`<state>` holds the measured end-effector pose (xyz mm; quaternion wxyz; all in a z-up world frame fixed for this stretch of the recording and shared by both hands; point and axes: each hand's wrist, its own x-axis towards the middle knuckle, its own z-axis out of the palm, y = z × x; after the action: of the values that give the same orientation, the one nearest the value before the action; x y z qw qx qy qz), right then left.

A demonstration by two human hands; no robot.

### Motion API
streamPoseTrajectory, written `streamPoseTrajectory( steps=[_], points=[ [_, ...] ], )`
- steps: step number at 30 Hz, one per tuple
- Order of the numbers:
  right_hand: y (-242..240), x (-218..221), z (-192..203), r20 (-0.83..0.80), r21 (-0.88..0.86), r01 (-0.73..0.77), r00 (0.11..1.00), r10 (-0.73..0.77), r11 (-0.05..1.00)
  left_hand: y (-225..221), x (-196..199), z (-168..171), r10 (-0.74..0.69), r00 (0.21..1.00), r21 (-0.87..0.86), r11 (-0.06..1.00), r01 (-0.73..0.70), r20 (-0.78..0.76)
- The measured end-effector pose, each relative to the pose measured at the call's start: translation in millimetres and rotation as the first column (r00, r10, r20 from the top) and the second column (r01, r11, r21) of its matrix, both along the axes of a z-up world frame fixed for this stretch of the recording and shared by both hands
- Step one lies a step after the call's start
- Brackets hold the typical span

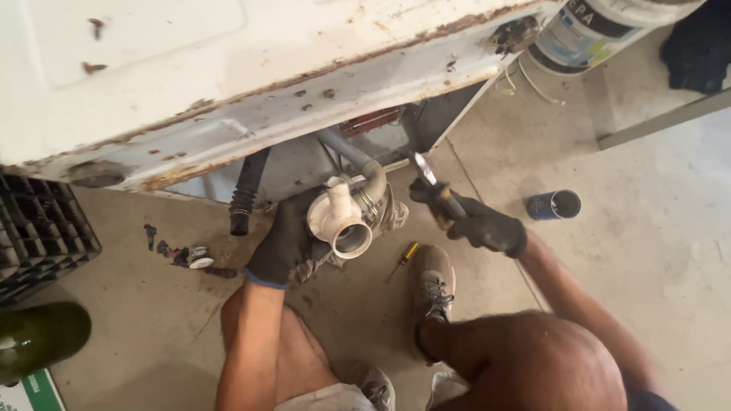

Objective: Disconnecting a pump and hoses from the bottom of a washing machine using pliers and a screwdriver

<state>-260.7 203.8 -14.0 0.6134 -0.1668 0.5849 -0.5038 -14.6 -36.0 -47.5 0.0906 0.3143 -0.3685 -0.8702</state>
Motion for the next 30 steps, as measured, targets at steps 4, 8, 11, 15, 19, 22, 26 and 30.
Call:
streamPoseTrajectory(
  steps=[4,8,11,15,19,22,26,30],
  points=[
    [18.2,-30.1,1.0,-0.679,0.205,-0.59,0.489,0.547,0.781,-0.5,11.8,31.0,-0.24,0.968,-0.483,0.857,0.178,-0.069],
    [-3.2,-26.4,36.4,-0.716,0.525,-0.683,-0.034,0.697,0.507,-1.4,11.9,56.9,-0.163,0.964,-0.332,0.915,0.227,0.211],
    [-23.8,-17.5,56.8,-0.696,0.617,-0.655,-0.194,0.692,0.436,-13.7,18.1,28.1,-0.2,0.945,-0.615,0.72,0.321,0.259],
    [-40.9,-18.5,57.6,-0.69,0.636,-0.648,-0.236,0.684,0.418,-15.4,19.8,44.4,-0.23,0.964,-0.373,0.889,0.264,0.133],
    [-51.9,-20.6,62.8,-0.707,0.559,-0.74,-0.189,0.682,0.375,-6.8,22.4,56.4,-0.152,0.985,-0.455,0.874,0.172,0.08],
    [-62.1,-28.9,49.5,-0.668,0.611,-0.715,-0.235,0.706,0.34,-13.2,22.8,47.7,-0.115,0.992,-0.478,0.875,0.078,-0.048],
    [-66.0,-30.3,52.6,-0.631,0.583,-0.749,-0.173,0.756,0.315,-27.3,21.2,24.9,-0.241,0.96,-0.486,0.828,0.281,0.144],
    [-68.8,-33.5,47.4,-0.584,0.554,-0.779,-0.11,0.804,0.295,-26.4,19.3,33.8,-0.131,0.989,-0.413,0.899,0.147,0.067]
  ],
)
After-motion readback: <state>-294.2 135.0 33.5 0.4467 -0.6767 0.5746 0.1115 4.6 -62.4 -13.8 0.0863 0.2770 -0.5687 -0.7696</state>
